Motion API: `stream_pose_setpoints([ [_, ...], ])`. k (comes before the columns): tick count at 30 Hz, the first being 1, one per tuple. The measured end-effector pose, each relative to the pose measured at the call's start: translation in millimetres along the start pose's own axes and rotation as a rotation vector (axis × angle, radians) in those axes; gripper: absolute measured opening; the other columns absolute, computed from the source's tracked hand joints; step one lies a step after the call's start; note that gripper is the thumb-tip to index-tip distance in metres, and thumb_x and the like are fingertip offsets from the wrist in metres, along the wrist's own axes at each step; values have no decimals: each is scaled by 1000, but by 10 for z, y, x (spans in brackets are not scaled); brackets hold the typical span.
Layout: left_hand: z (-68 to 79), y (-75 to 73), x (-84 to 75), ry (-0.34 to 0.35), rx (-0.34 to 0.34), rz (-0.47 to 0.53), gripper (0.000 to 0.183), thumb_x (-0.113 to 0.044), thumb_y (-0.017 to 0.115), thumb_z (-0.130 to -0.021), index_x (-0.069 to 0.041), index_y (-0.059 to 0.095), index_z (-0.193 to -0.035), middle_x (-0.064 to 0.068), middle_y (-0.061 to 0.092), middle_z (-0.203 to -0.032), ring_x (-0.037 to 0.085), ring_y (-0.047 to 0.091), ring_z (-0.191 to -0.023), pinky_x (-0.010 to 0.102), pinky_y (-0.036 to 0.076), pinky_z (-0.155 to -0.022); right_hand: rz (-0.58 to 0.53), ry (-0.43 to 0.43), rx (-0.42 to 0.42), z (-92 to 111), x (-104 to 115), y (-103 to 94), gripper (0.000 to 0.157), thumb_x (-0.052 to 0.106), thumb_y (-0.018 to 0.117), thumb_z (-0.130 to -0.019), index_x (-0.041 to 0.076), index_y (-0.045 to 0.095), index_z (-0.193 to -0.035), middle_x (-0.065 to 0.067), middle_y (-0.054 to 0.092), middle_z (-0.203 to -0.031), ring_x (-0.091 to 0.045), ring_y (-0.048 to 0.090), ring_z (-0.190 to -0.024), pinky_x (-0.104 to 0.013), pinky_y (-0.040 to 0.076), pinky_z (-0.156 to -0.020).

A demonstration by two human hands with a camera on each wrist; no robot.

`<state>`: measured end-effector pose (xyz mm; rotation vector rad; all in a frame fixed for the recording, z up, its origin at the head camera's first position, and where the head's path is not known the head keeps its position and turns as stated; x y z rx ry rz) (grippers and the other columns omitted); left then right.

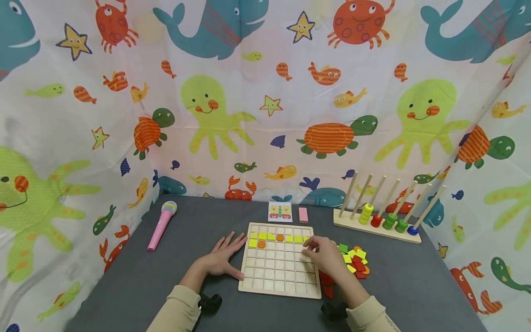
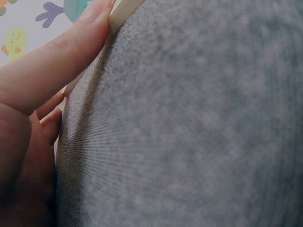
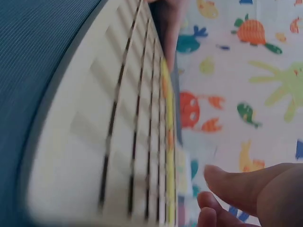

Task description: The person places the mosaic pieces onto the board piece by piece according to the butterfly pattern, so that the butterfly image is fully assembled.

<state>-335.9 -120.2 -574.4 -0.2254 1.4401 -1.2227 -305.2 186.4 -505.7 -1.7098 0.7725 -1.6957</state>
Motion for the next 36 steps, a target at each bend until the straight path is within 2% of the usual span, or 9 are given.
stream_pose_setpoints([
  [5, 22, -8, 5, -15, -10, -4, 123, -63, 85, -67, -30, 17, -163, -3, 5, -172, 34, -10, -157, 67, 1, -120, -12, 65, 52, 55, -356, -92, 14, 15, 79, -88, 12, 75, -101, 1, 68, -88, -17, 58, -79, -31, 53, -68],
  [11, 32, -8, 11, -21, -13, 1, 123, -63, 85, -67, -30, 17, -163, -4, 6, -171, 35, -10, -157, 68, 1, -120, 41, 69, 28, 64, -602, -150, 17, 19, 80, -87, 14, 76, -102, -1, 69, -95, -17, 58, -82, -35, 53, -75],
  [18, 26, -9, 5, -25, -16, 6, 123, -64, 85, -67, -31, 17, -163, -4, 6, -171, 34, -10, -157, 67, 0, -120, 159, 49, -12, 30, -697, -177, 26, 32, 85, -82, 17, 79, -101, -3, 67, -98, -22, 54, -92, -41, 45, -76],
  [23, 7, 11, 15, -24, -14, 6, 123, -63, 85, -67, -30, 17, -163, -4, 6, -172, 34, -10, -157, 67, -1, -120, 177, 112, 51, 6, -748, -185, 25, 33, 85, -82, 16, 77, -98, -1, 69, -92, -23, 55, -86, -51, 41, -78],
  [28, 9, 7, 11, -22, -11, 1, 123, -63, 85, -67, -30, 17, -163, -4, 5, -171, 33, -10, -157, 66, -2, -121, 150, 194, 108, -2, -763, -218, 19, 32, 82, -85, 15, 74, -83, 0, 67, -79, -21, 55, -77, -68, 31, -89],
  [32, 11, -8, 2, -30, -15, 9, 122, -63, 85, -66, -30, 19, -163, -4, 6, -171, 35, -9, -157, 68, 0, -120, 125, 257, 130, -3, -783, -242, 22, 33, 81, -86, 14, 74, -77, -1, 64, -72, -21, 55, -74, -74, 24, -96],
  [34, 5, -7, 4, -33, -16, 9, 122, -63, 85, -66, -30, 19, -163, -4, 6, -172, 35, -9, -157, 68, 1, -120, 100, 275, 132, -13, -791, -256, 23, 32, 80, -87, 13, 74, -78, -2, 63, -72, -21, 55, -74, -71, 26, -94],
  [36, 1, 0, 9, -33, -13, 5, 123, -64, 85, -66, -30, 18, -163, -4, 6, -172, 35, -9, -157, 68, 1, -120, 64, 276, 127, -36, -787, -267, 22, 31, 78, -89, 11, 72, -82, -4, 63, -76, -21, 54, -75, -63, 36, -92],
])
Point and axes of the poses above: each hand's wrist, its own z-axis away from the middle knuckle, its own y-axis out of the palm, x = y × z, the point moved 8 cm from there along -z, towards the middle knuckle
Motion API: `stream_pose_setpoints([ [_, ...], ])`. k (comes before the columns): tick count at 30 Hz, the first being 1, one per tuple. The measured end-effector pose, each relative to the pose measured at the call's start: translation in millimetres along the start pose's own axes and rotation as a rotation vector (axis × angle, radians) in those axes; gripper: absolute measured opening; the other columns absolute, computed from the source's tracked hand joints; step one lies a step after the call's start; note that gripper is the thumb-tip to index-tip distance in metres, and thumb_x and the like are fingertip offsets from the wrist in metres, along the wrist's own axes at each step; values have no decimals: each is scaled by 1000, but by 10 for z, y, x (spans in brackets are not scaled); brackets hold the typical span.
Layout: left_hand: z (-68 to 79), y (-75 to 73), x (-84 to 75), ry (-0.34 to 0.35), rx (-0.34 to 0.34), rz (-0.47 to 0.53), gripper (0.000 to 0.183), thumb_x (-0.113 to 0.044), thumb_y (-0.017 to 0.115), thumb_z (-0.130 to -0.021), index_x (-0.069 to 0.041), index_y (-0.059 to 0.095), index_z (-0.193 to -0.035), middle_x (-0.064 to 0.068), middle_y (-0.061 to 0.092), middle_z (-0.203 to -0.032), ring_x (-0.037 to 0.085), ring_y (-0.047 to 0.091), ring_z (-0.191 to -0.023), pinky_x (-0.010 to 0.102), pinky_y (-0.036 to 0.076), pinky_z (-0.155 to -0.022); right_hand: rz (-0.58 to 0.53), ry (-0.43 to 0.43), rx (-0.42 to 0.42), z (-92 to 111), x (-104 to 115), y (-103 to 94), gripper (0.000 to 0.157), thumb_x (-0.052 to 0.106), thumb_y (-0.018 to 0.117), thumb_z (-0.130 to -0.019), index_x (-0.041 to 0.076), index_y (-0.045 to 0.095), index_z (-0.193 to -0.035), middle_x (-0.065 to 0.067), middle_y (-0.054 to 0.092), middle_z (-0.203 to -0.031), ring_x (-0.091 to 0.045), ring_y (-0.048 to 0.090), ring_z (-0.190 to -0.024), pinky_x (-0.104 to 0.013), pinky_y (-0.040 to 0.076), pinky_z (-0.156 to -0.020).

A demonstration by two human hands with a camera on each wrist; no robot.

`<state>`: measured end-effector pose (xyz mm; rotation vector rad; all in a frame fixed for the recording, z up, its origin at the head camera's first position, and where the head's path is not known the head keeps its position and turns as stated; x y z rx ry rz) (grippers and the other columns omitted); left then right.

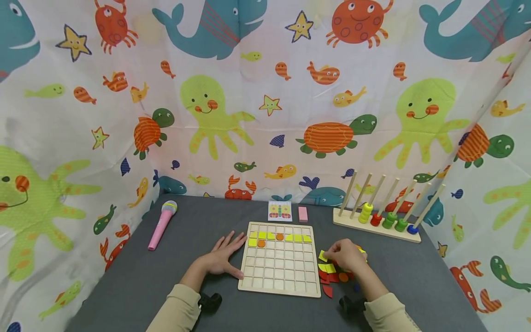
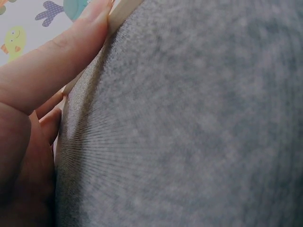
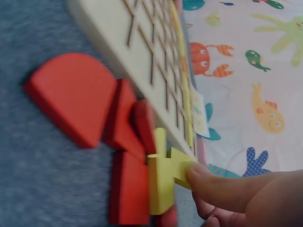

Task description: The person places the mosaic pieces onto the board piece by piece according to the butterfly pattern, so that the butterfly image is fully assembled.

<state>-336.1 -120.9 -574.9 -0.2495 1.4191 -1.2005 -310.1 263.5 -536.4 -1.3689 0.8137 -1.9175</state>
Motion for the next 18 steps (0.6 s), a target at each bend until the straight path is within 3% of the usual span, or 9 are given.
stream_pose_setpoints([
  [2, 5, 10, 8, 0, 5, -3, 123, -64, 85, -66, -30, 18, -163, -3, 5, -172, 35, -9, -157, 67, -1, -120, -36, -13, -4, -15, 32, -12, 20, 29, 76, -91, 10, 69, -86, -6, 62, -81, -21, 54, -75, -48, 45, -80],
  [5, 23, 15, 13, -2, 9, 4, 123, -63, 85, -66, -30, 17, -163, -4, 5, -172, 34, -10, -157, 67, -1, -120, -78, -55, -24, -48, 114, -24, 18, 25, 73, -93, 9, 65, -90, -8, 61, -88, -21, 53, -73, -32, 45, -61],
  [13, 37, -13, 3, -13, 2, 8, 122, -63, 85, -66, -30, 19, -163, -4, 7, -171, 35, -9, -157, 69, 3, -119, -156, -165, -85, -119, 478, 4, 15, 23, 73, -94, 9, 71, -98, -6, 64, -85, -22, 53, -76, -30, 43, -61],
  [18, 34, -21, -11, -16, 1, 7, 122, -63, 85, -66, -32, 18, -163, -5, 6, -171, 37, -10, -156, 70, 4, -118, -209, -238, -76, -131, 790, 193, 11, 21, 75, -93, 11, 74, -96, -4, 67, -83, -20, 54, -76, -30, 43, -61],
])
Point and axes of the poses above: each hand's wrist, its own z-axis away from the middle knuckle, its own y-axis out of the palm, x = y × z, the point moved 8 cm from there along -z, towards the middle knuckle
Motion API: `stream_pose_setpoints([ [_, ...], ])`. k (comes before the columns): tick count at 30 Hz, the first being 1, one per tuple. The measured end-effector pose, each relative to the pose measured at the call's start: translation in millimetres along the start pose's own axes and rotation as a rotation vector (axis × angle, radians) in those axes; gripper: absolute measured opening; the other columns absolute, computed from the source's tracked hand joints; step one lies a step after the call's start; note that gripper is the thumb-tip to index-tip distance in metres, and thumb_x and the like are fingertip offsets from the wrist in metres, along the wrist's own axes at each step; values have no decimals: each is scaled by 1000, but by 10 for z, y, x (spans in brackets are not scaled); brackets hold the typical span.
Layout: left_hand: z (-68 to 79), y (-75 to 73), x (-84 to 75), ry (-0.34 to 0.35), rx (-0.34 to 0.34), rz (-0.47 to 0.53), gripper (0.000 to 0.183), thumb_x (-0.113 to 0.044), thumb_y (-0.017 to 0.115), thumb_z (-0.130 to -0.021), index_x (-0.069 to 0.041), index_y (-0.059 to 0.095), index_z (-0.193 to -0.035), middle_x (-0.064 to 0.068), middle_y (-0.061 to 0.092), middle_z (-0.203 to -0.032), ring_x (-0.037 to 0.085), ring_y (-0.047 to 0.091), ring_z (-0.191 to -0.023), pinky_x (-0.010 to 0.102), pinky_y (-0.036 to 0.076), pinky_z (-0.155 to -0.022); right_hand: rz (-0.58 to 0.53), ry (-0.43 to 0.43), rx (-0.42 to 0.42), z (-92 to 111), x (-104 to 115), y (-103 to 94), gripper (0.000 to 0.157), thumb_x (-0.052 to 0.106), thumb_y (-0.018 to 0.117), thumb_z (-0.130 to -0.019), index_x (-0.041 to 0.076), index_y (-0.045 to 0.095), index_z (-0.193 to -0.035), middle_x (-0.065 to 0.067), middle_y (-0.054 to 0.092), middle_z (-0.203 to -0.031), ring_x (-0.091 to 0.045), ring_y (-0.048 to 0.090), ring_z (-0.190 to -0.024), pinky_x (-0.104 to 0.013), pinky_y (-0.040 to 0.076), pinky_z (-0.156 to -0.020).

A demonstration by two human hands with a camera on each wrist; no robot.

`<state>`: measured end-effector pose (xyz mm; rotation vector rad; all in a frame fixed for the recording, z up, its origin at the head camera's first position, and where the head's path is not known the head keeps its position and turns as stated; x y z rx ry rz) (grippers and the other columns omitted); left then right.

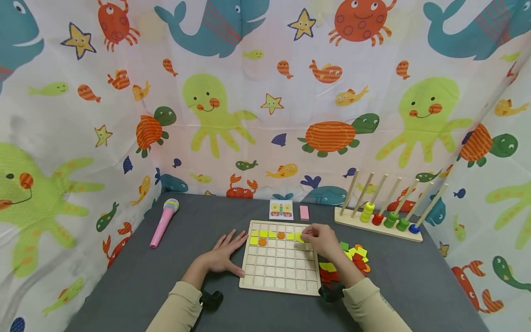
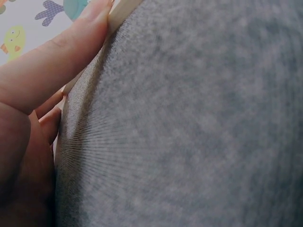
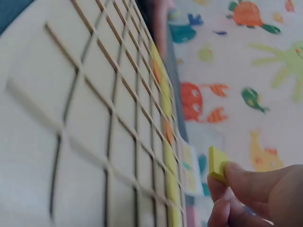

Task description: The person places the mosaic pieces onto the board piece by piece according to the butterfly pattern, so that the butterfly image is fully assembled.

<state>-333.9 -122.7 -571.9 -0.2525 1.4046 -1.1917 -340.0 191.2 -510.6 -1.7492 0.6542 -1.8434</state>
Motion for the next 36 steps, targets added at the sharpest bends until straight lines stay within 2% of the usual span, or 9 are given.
stream_pose_setpoints([
  [7, -27, 19, 2, 2, 14, -3, 123, -64, 85, -66, -31, 17, -163, -5, 5, -172, 34, -10, -157, 68, 1, -120, -86, -46, 62, -76, 211, 413, 11, 21, 76, -92, 10, 74, -94, -8, 68, -81, -19, 55, -71, -30, 43, -59],
  [18, -35, 22, -15, -3, 31, 3, 125, -64, 85, -66, -29, 15, -164, -3, 4, -172, 33, -11, -157, 66, -2, -120, -60, -92, 69, -189, 351, 720, 7, 20, 77, -91, 13, 75, -90, -2, 67, -78, -18, 56, -69, -30, 46, -58],
  [28, -13, 35, -24, 4, 27, 19, 124, -65, 84, -67, -29, 16, -164, -2, 4, -172, 34, -11, -157, 66, -3, -120, 42, -67, 35, -203, 390, 819, 6, 24, 81, -87, 19, 79, -84, 6, 70, -81, -16, 59, -77, -35, 50, -73],
  [36, -33, 53, 27, 40, 21, 2, 126, -67, 83, -66, -30, 13, -164, -4, 4, -172, 32, -11, -157, 64, -4, -121, 82, -119, 13, -215, 412, 851, 9, 23, 83, -85, 18, 78, -80, 5, 64, -71, -15, 55, -68, -31, 44, -61],
])
Point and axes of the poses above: each hand's wrist, its own z-axis away from the middle knuckle, its own y-axis out of the palm, x = y × z, the point moved 8 cm from there along -z, towards the middle knuckle
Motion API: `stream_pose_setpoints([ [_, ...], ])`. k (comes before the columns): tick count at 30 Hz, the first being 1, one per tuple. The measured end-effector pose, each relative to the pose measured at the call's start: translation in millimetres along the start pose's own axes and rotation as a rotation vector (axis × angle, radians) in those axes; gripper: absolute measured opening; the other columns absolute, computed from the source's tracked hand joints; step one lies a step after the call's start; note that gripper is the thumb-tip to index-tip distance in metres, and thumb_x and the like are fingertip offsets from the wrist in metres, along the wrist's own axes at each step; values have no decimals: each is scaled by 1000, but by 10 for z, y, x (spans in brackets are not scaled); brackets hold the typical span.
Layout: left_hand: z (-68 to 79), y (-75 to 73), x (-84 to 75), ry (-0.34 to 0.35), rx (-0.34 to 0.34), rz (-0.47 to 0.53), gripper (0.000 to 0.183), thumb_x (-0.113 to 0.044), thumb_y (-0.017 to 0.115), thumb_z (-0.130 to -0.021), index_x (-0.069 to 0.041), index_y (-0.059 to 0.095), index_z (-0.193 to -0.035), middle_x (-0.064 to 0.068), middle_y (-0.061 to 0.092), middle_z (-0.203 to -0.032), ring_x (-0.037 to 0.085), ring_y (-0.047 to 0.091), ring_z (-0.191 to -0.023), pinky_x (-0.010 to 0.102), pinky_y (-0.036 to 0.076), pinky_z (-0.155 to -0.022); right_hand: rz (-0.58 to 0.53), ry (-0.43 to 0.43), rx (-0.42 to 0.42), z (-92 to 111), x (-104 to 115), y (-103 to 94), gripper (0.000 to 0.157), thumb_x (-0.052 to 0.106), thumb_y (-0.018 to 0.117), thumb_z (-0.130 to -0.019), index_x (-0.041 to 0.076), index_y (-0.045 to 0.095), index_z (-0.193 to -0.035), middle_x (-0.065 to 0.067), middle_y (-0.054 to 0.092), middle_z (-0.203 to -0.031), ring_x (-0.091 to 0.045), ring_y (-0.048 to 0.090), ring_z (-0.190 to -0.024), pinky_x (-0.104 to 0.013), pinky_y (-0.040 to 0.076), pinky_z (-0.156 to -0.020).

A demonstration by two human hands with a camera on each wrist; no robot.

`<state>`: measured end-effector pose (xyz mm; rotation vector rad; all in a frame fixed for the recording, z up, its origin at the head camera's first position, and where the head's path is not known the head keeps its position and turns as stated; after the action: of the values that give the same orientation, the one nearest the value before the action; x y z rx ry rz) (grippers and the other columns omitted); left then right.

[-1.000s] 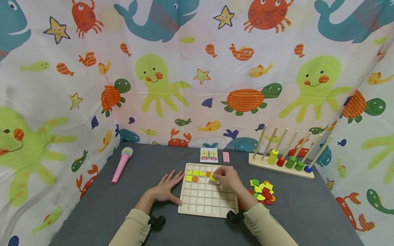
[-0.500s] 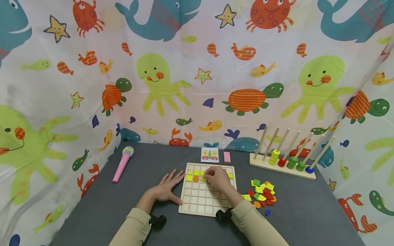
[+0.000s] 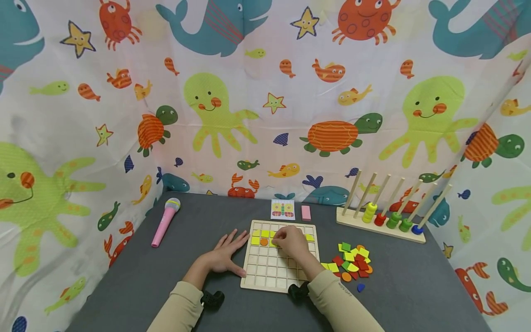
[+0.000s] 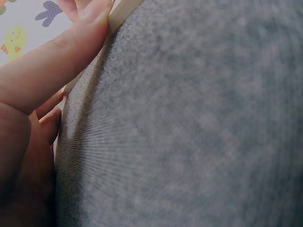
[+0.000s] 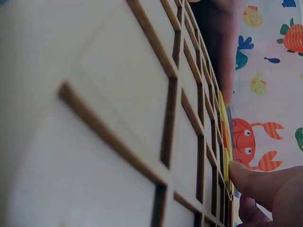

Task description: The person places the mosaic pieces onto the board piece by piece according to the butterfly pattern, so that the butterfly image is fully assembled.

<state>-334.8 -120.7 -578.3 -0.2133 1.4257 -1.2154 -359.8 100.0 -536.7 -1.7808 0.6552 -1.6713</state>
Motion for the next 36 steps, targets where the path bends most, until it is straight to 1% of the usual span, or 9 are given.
stream_pose_setpoints([
  [4, -21, 0, -7, 5, -6, -2, 125, -67, 83, -67, -30, 14, -164, -3, 4, -172, 33, -11, -157, 65, -3, -121, -10, 1, -15, 22, -28, -40, 11, 25, 84, -84, 18, 76, -81, 5, 62, -70, -14, 54, -66, -30, 42, -59],
  [9, -16, -17, 14, -16, -19, -9, 123, -64, 85, -67, -30, 16, -164, -5, 6, -171, 32, -9, -157, 65, -1, -121, -66, 0, -27, 70, -28, -140, 10, 25, 82, -86, 17, 77, -87, 4, 67, -78, -15, 58, -71, -31, 47, -62],
  [13, -10, -4, 26, -16, -27, -9, 122, -64, 85, -67, -32, 17, -163, -6, 6, -171, 32, -10, -157, 66, 0, -121, -93, 5, -42, 120, -39, -259, 7, 24, 79, -89, 17, 77, -88, 3, 70, -85, -16, 61, -78, -32, 49, -65],
  [19, -14, 3, 29, -31, -25, -6, 122, -64, 85, -66, -34, 17, -163, -7, 4, -171, 33, -10, -157, 67, 1, -120, -87, 20, -79, 192, -107, -471, 7, 22, 79, -89, 15, 77, -90, 2, 72, -86, -19, 62, -83, -34, 50, -67],
  [23, -12, -8, 24, -45, -24, -6, 122, -64, 85, -65, -34, 18, -163, -7, 5, -171, 35, -9, -157, 68, 2, -120, -69, 45, -98, 230, -206, -593, 10, 23, 80, -88, 14, 78, -93, 2, 73, -86, -19, 63, -85, -35, 51, -70],
  [29, -16, -5, 21, -41, -25, -5, 122, -64, 85, -65, -34, 18, -163, -6, 6, -171, 34, -9, -157, 68, 3, -120, -40, 78, -134, 279, -427, -815, 14, 22, 81, -87, 12, 78, -96, 0, 73, -87, -19, 63, -83, -31, 50, -66],
  [33, -14, -14, 23, -53, -34, -5, 122, -64, 86, -65, -35, 19, -162, -8, 7, -171, 35, -8, -157, 69, 5, -119, -12, 92, -152, 316, -564, -959, 18, 23, 80, -88, 10, 77, -100, -2, 74, -91, -20, 64, -84, -31, 52, -67],
  [36, -13, -7, 15, -50, -30, -6, 122, -64, 86, -65, -35, 19, -163, -8, 7, -171, 34, -8, -157, 69, 4, -119, 1, 115, -161, 377, -681, -1053, 20, 23, 79, -88, 10, 77, -103, -3, 74, -93, -21, 64, -85, -30, 53, -67],
])
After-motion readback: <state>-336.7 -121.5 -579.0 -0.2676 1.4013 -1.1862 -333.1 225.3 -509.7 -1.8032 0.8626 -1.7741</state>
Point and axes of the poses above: each hand's wrist, its own z-axis away from the middle knuckle, its own y-axis out of the palm, x = y × z, the point moved 8 cm from there along -z, towards the middle knuckle
